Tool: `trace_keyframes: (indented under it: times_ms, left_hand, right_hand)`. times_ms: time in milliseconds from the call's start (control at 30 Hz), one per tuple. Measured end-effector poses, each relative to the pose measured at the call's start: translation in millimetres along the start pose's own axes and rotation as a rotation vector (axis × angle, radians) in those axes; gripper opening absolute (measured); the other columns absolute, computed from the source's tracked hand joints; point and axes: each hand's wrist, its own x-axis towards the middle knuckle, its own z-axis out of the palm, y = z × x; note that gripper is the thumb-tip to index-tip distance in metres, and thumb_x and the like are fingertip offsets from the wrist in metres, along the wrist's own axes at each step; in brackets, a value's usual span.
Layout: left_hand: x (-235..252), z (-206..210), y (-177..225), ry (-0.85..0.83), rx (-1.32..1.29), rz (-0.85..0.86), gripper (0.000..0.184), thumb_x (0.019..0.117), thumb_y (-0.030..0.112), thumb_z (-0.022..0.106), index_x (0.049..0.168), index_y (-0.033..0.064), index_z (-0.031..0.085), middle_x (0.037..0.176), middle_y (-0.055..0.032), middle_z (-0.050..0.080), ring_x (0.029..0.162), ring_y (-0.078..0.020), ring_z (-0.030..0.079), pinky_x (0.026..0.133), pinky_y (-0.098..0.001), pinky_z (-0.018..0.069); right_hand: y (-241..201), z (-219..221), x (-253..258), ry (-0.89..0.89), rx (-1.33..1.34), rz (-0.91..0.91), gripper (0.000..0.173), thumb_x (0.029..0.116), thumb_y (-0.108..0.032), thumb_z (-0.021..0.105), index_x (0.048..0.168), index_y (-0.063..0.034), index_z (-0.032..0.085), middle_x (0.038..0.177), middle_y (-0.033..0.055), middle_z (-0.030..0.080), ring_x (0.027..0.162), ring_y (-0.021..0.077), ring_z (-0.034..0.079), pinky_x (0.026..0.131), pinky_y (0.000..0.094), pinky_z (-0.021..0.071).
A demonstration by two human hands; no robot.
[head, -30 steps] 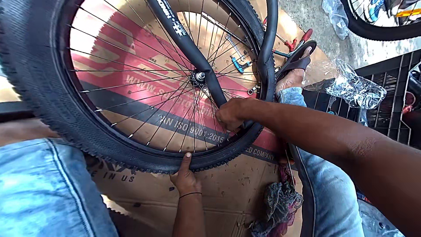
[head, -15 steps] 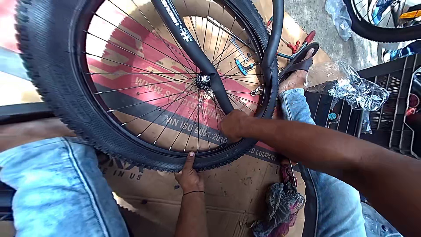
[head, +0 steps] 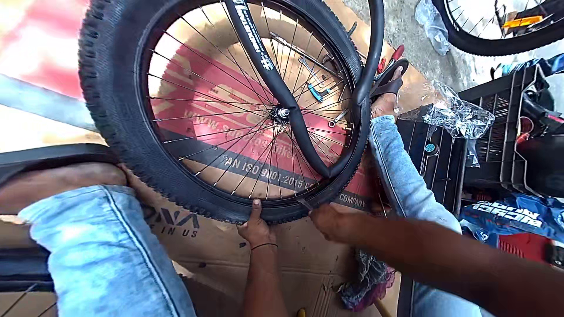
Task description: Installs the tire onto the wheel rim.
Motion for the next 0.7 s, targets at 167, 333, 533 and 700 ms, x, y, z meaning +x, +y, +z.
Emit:
trace_keyframes:
  times_ms: [167,333,533,700]
  left_hand:
    - [3.9,-1.8,0.8,-0.012,0.023,0.050,0.055,0.0913,0.009,0.076,0.139,0.0033,0.050,0.123,-0.0151,0.066,0.110,-0.0242,0.068,0.093,-0.0466,0.0587]
    - [5.4,-0.9,-4.4,-0.017,0.093,0.095,0.058,0.0924,0.014,0.076,0.141,0.0024,0.048,0.126,-0.0147,0.065,0.112,-0.0222,0.068,0.096,-0.0432,0.0583]
    - [9.5,-7.1,13.1,-0.027,0.140,0.120,0.062,0.0852,0.009,0.082,0.138,0.0011,0.051,0.122,-0.0155,0.067,0.108,-0.0240,0.069,0.094,-0.0448,0.0592]
    - [18.7,-3.5,57.6,0.056,0.305,0.319,0.089,0.0791,0.010,0.088,0.150,0.0005,0.035,0.141,-0.0171,0.056,0.128,-0.0214,0.059,0.106,-0.0389,0.0523]
  right_hand:
    - [60.4,106.9,58.6,0.334,0.246,-0.240,0.043,0.1119,-0.036,0.035,0.120,-0.0037,0.063,0.095,0.0143,0.069,0.089,0.0276,0.069,0.084,0.0482,0.0561]
    - [115.8,-4.7,61.0,0.093,-0.546,-0.370,0.053,0.1104,-0.048,0.031,0.125,-0.0072,0.062,0.107,0.0215,0.071,0.107,0.0402,0.069,0.091,0.0625,0.0539]
    - [119.8,-28.8,27.4,0.198,-0.454,-0.068,0.052,0.1006,-0.056,0.046,0.113,-0.0097,0.068,0.108,0.0165,0.071,0.106,0.0349,0.069,0.088,0.0596,0.0533]
    - [127.2,-35.4,-17.9,0.048,-0.535,-0.224,0.063,0.1060,-0.060,0.034,0.113,-0.0057,0.065,0.101,0.0216,0.069,0.100,0.0410,0.068,0.082,0.0646,0.0521]
